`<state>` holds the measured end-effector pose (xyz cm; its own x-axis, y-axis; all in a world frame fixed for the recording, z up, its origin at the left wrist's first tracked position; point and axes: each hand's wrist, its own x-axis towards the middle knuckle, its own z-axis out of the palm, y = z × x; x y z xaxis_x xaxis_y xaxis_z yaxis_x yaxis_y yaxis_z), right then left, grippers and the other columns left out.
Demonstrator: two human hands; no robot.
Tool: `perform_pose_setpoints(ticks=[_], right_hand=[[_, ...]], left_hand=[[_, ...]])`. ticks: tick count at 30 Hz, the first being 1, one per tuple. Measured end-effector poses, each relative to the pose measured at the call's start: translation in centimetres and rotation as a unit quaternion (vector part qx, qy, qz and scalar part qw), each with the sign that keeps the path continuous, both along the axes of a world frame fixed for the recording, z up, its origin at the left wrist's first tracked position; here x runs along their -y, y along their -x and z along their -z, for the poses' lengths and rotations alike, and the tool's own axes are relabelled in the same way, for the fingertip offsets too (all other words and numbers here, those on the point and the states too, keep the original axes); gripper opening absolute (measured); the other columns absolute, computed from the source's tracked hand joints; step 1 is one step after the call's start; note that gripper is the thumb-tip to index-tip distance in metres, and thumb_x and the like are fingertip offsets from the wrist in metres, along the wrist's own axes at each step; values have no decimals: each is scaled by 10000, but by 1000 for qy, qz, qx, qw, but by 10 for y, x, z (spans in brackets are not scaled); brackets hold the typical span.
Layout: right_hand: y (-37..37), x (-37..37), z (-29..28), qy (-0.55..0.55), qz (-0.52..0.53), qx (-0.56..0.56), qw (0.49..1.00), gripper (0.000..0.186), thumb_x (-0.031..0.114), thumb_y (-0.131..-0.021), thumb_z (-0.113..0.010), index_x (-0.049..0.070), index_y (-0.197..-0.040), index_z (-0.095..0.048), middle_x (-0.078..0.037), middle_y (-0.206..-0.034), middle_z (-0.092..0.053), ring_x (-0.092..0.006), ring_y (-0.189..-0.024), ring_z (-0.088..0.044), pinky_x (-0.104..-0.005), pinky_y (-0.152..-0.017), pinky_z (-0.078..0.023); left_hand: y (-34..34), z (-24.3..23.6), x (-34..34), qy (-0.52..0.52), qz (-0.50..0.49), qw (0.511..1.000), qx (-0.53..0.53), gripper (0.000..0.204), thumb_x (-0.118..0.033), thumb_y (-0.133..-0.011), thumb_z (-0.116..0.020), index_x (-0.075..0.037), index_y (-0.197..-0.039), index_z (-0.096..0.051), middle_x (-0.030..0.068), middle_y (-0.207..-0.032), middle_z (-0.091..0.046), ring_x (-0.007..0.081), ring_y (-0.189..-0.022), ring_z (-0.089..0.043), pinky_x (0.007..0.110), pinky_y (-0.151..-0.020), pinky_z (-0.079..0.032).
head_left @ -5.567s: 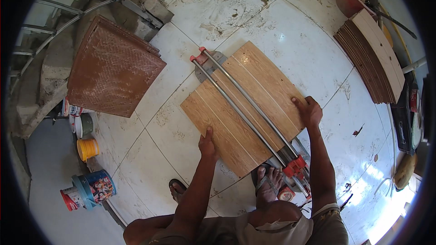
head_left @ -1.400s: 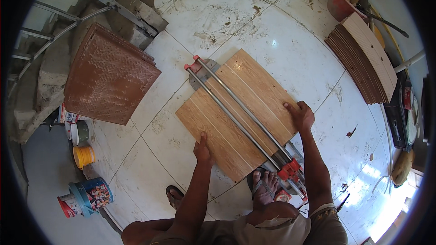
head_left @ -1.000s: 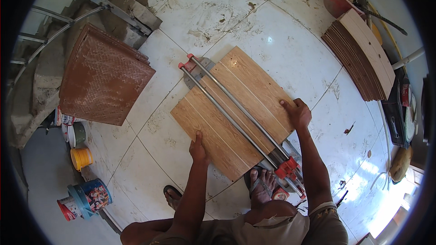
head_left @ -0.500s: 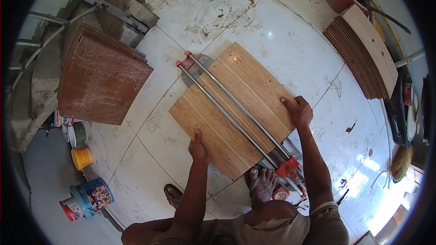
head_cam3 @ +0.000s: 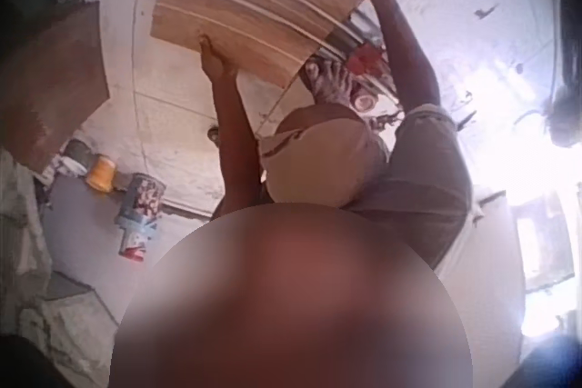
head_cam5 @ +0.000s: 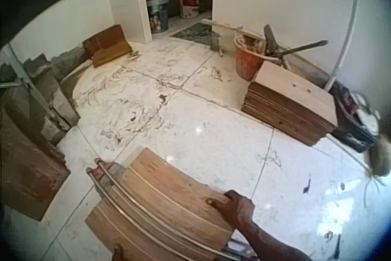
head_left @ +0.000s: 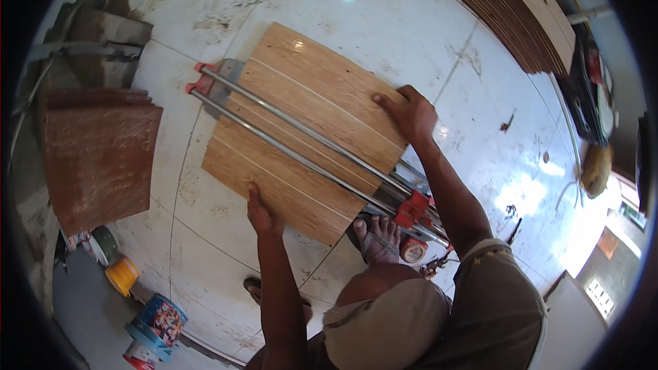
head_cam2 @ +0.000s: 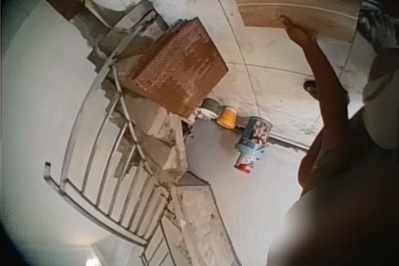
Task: Cutting floor tiles using a manual tile cutter.
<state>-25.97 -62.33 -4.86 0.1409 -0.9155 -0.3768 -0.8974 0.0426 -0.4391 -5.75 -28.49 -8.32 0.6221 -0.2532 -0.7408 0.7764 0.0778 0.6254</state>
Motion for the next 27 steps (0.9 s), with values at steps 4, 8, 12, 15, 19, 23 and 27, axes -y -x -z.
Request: perform_pose_setpoints(ticks=[4,8,12,15,19,23,27], right_hand=[[9,4,3,2,-27,-5,1000,777,790,-741,-680,124,-1139,-727,-157,-921,-754,-330,-895,-734,-436,-802,-568],[10,0,-2,-4,-61,-13,998,820,818,-758,-631,115,-1172,-713,-178,-946,-750,-327,-938,-729,-438,-834,-561],[15,5,-2,0,-45,8,999,813,801,-740,-672,111,-1165,-726,-162,-952,-754,-314,-908,-735,-437,-831,-563],[16,3,-4,-10,-47,23,999,837,830,-750,-626,102,-1152,-724,-171,-964,-750,-320,-945,-729,-435,-832,-560],[12,-1,-6,2,-40,13,999,830,825,-738,-643,105,-1141,-733,-164,-968,-752,-315,-948,-729,-431,-831,-560],[14,-1,-4,6,-25,30,999,836,831,-723,-652,103,-1125,-740,-161,-970,-752,-313,-946,-729,-434,-822,-560],[10,0,-5,-25,-39,-9,999,854,831,-714,-660,108,-1162,-738,-147,-992,-756,-303,-969,-727,-421,-836,-561]], left_hand=[[4,-4,12,-10,30,999,-18,724,-480,-991,-617,-20,-1497,-378,147,-1448,-514,305,-1292,-530,452,-1085,-451],[4,-1,7,10,50,999,2,771,-514,-986,-607,-24,-1520,-344,149,-1500,-462,303,-1335,-492,452,-1108,-432],[7,-9,6,6,54,998,-30,782,-522,-974,-622,-47,-1529,-343,146,-1516,-446,303,-1350,-481,460,-1122,-418],[3,-1,1,14,84,996,-12,791,-518,-965,-640,-58,-1534,-339,144,-1523,-439,304,-1350,-481,471,-1126,-414],[2,7,-4,13,75,997,-5,796,-509,-957,-658,-57,-1531,-342,141,-1518,-444,304,-1351,-480,479,-1129,-410],[7,11,-2,27,45,999,-1,790,-522,-958,-646,-73,-1534,-346,130,-1517,-449,311,-1364,-464,492,-1134,-400],[8,7,0,7,28,999,28,796,-501,-945,-678,-44,-1513,-360,143,-1481,-476,310,-1333,-488,481,-1125,-412]])
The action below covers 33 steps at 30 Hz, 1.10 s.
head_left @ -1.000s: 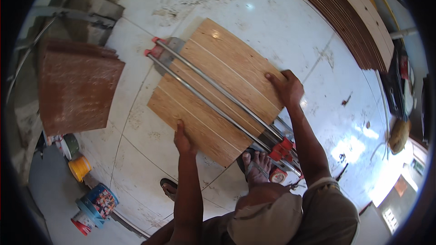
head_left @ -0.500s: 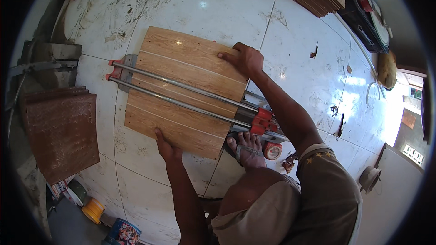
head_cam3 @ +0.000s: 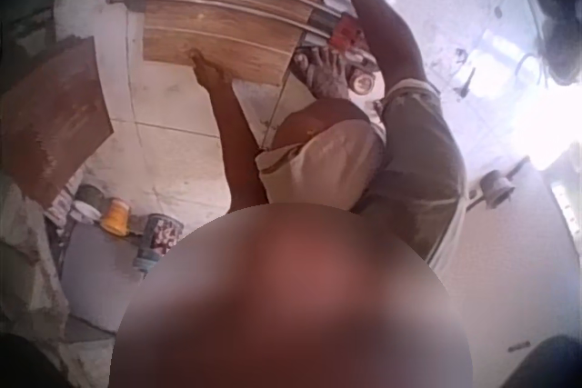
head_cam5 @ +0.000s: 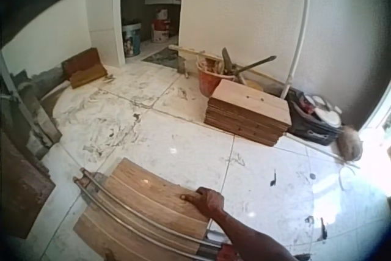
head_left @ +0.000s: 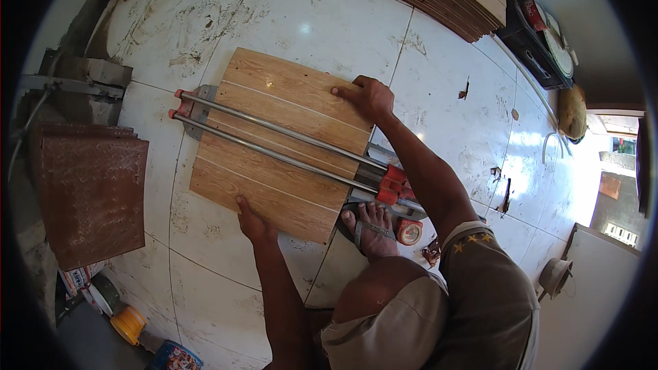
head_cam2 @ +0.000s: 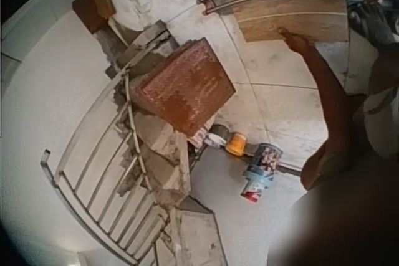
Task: Cutting floor tiles using a manual tile cutter.
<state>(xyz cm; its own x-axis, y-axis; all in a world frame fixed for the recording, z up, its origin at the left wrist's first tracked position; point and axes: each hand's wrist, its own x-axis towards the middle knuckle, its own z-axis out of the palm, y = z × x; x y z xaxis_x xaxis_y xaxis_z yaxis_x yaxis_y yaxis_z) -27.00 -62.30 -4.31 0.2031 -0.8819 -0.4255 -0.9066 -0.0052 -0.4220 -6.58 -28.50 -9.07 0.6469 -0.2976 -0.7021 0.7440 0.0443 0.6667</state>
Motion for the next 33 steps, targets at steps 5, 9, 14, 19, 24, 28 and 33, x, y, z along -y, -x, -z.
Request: perform_pose_setpoints(ticks=[5,9,14,19,24,28,33], right_hand=[[0,0,0,0,11,29,1000,860,833,-712,-661,112,-1173,-737,-151,-1000,-755,-307,-977,-725,-420,-845,-558],[0,-2,3,16,12,19,1000,854,828,-708,-666,115,-1172,-738,-150,-1003,-755,-305,-981,-724,-418,-856,-556],[3,0,4,19,10,25,999,849,829,-710,-663,114,-1162,-742,-150,-999,-755,-308,-970,-726,-420,-842,-558],[1,-1,2,23,0,9,1000,841,832,-711,-660,118,-1146,-747,-147,-986,-756,-310,-952,-728,-428,-823,-561],[4,0,6,34,7,15,999,832,831,-705,-667,124,-1134,-751,-145,-976,-757,-311,-948,-728,-432,-820,-560],[1,1,7,28,18,27,999,830,828,-698,-678,123,-1128,-752,-144,-975,-756,-312,-946,-727,-431,-830,-558],[-6,-2,7,39,25,33,998,804,809,-709,-688,114,-1108,-753,-138,-967,-755,-305,-950,-724,-422,-839,-558]], left_hand=[[0,7,-2,3,-6,999,31,781,-490,-945,-685,-18,-1488,-381,154,-1458,-494,321,-1310,-505,485,-1106,-428],[2,1,0,-8,2,999,35,780,-495,-941,-689,-22,-1483,-389,158,-1451,-498,328,-1297,-514,489,-1093,-437],[7,-7,7,-33,-4,998,45,781,-496,-956,-666,-20,-1499,-367,161,-1465,-487,325,-1309,-507,491,-1105,-430],[4,0,0,-40,-8,999,36,796,-503,-940,-686,-21,-1491,-372,167,-1449,-494,330,-1296,-515,486,-1089,-444],[4,-1,3,-34,6,999,18,820,-513,-966,-643,-8,-1523,-316,167,-1487,-468,326,-1322,-498,498,-1112,-424],[1,-2,4,-27,3,999,30,817,-524,-970,-630,-5,-1521,-319,167,-1484,-473,325,-1322,-499,498,-1109,-426],[-2,-5,0,3,-1,1000,21,719,-445,-990,-640,-12,-1497,-369,168,-1442,-509,315,-1277,-537,462,-1073,-465]])
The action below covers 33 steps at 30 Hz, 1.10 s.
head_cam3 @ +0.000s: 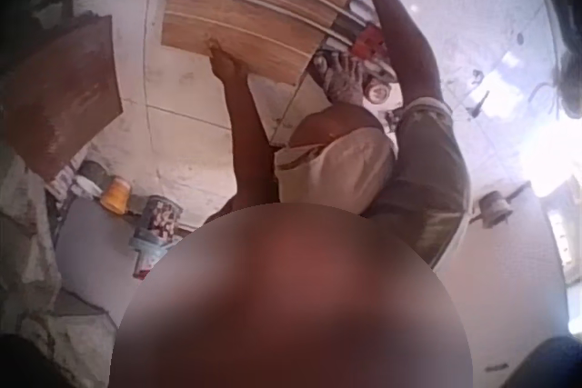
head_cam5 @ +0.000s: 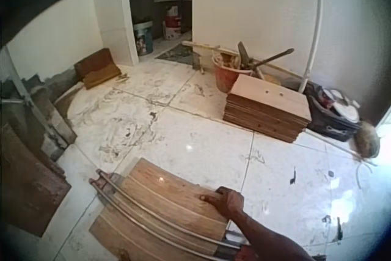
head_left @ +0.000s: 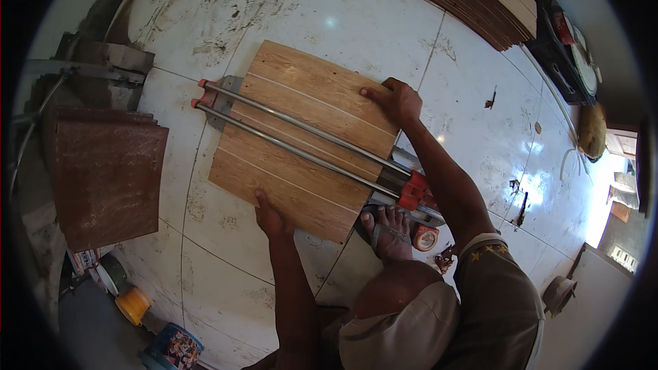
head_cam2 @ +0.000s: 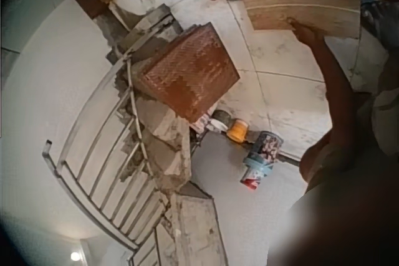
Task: Cutting floor tiles using a manual tile cutter.
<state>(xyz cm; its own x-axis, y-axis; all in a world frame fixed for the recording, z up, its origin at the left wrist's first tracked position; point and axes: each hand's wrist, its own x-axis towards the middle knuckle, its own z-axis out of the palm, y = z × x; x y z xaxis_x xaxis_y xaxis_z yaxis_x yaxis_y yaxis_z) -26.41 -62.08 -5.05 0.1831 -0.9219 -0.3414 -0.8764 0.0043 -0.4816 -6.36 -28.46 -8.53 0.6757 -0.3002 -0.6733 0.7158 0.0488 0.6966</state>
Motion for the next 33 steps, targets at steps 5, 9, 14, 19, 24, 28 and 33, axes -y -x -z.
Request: perform_pose_setpoints(ticks=[5,9,14,19,24,28,33], right_hand=[[11,4,-1,4,5,-14,1000,768,781,-719,-709,94,-1059,-751,-141,-911,-750,-313,-890,-729,-425,-822,-555],[2,-5,-7,10,2,-18,1000,755,772,-722,-716,84,-1032,-748,-132,-880,-746,-310,-865,-729,-424,-798,-554],[-2,-5,-10,7,10,-11,1000,734,764,-729,-717,94,-1027,-749,-126,-883,-747,-309,-865,-728,-430,-793,-552],[1,-2,-1,19,9,-25,999,729,767,-727,-716,106,-1032,-749,-125,-890,-748,-307,-866,-728,-432,-793,-551],[1,1,-4,3,6,-28,1000,735,781,-721,-710,117,-1034,-746,-124,-890,-747,-306,-864,-728,-427,-791,-551],[-2,1,-4,10,5,-37,999,729,777,-726,-708,115,-1029,-746,-123,-886,-746,-303,-863,-728,-426,-788,-551],[0,1,-6,-6,6,-33,999,737,784,-736,-691,112,-1032,-746,-126,-887,-746,-301,-860,-729,-426,-784,-552]], left_hand=[[9,6,11,1,-18,1000,23,673,-421,-1008,-615,-42,-1506,-367,137,-1448,-511,294,-1285,-530,463,-1092,-446],[2,4,4,6,-21,1000,6,679,-421,-1005,-620,-50,-1509,-357,127,-1454,-503,294,-1296,-521,474,-1106,-430],[-2,12,1,-8,-31,999,3,694,-432,-998,-629,-42,-1504,-357,130,-1450,-505,296,-1295,-523,479,-1099,-437],[-3,15,2,13,-54,998,-22,612,-364,-1022,-611,-33,-1489,-395,98,-1421,-541,246,-1274,-542,434,-1095,-441],[-4,8,7,-21,-32,999,-4,738,-461,-977,-651,-28,-1496,-357,131,-1428,-519,301,-1287,-529,481,-1094,-444],[-7,8,6,-4,-29,1000,-8,733,-452,-981,-648,-16,-1494,-357,138,-1429,-518,302,-1282,-533,475,-1096,-442],[-6,3,7,-14,-28,999,-17,706,-443,-993,-633,-17,-1491,-369,140,-1440,-511,302,-1300,-517,472,-1103,-434]])
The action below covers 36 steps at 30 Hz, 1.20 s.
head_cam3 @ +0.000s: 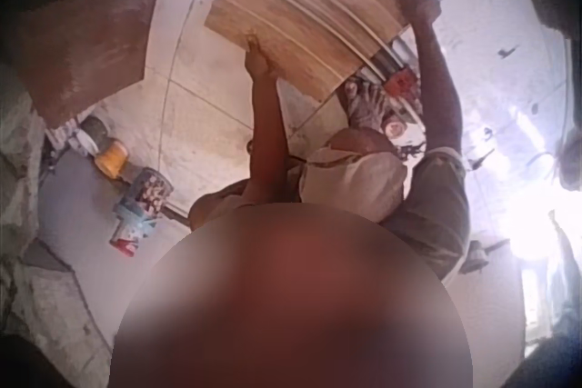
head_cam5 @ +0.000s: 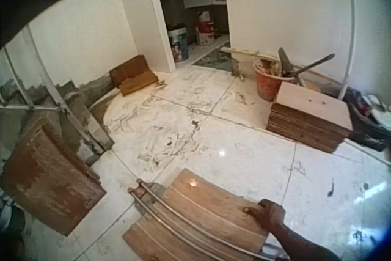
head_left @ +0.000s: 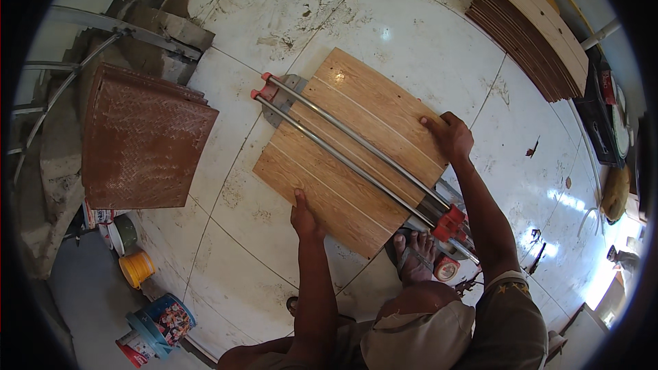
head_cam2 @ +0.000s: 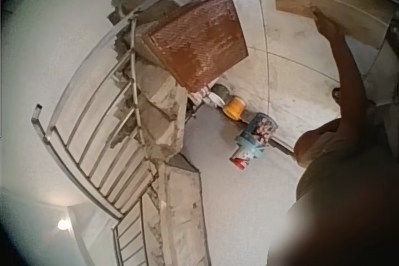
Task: Cutting floor tiles using a manual tile cutter.
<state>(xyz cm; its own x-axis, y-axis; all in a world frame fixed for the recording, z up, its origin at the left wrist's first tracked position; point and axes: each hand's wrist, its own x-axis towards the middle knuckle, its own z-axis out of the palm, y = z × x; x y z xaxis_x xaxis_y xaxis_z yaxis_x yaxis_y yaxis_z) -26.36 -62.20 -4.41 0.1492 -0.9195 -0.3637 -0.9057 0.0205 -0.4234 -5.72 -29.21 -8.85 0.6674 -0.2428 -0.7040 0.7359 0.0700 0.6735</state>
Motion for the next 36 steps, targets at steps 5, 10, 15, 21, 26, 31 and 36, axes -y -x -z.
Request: perform_pose_setpoints(ticks=[5,10,15,21,26,31,36], right_hand=[[2,-1,0,-4,-4,-6,1000,742,791,-738,-680,118,-1044,-746,-126,-894,-748,-305,-865,-730,-426,-785,-552],[2,-4,1,12,-1,12,1000,740,793,-741,-676,130,-1061,-742,-129,-910,-750,-311,-889,-730,-428,-792,-554],[-1,-6,3,21,-9,3,1000,750,798,-742,-669,136,-1088,-728,-130,-918,-752,-307,-910,-731,-433,-803,-557],[7,-5,2,9,1,-1,1000,767,801,-722,-684,128,-1086,-740,-134,-939,-754,-308,-913,-731,-436,-807,-559],[6,-4,7,19,6,53,998,766,790,-704,-707,117,-1068,-749,-148,-932,-752,-321,-909,-728,-439,-801,-559],[5,-1,0,-8,-5,43,999,808,796,-717,-693,107,-1136,-739,-161,-976,-751,-325,-938,-724,-441,-830,-555],[8,-1,0,-3,7,39,999,810,796,-713,-695,110,-1141,-740,-161,-969,-753,-321,-937,-727,-440,-834,-557]], left_hand=[[3,-9,5,-11,-3,1000,-6,719,-459,-987,-638,-17,-1489,-376,142,-1443,-512,299,-1306,-511,472,-1110,-425],[0,-7,5,-27,1,1000,-4,718,-467,-984,-639,-21,-1485,-383,137,-1444,-514,297,-1299,-519,473,-1109,-426],[-5,3,-4,2,4,1000,-12,695,-477,-981,-638,-24,-1460,-419,130,-1427,-531,299,-1289,-529,476,-1108,-427],[-2,14,-6,0,11,1000,-14,703,-482,-980,-637,-42,-1485,-421,130,-1467,-512,300,-1303,-527,480,-1099,-438],[-5,9,-7,9,34,999,-20,734,-518,-963,-645,-22,-1465,-443,143,-1419,-551,307,-1259,-565,478,-1048,-480],[-2,-6,2,-24,34,998,-37,775,-562,-957,-625,-64,-1508,-405,150,-1492,-480,326,-1328,-501,517,-1088,-433],[-1,-9,3,-23,47,998,-37,810,-569,-950,-632,-80,-1537,-363,149,-1534,-429,327,-1375,-444,518,-1123,-390]])
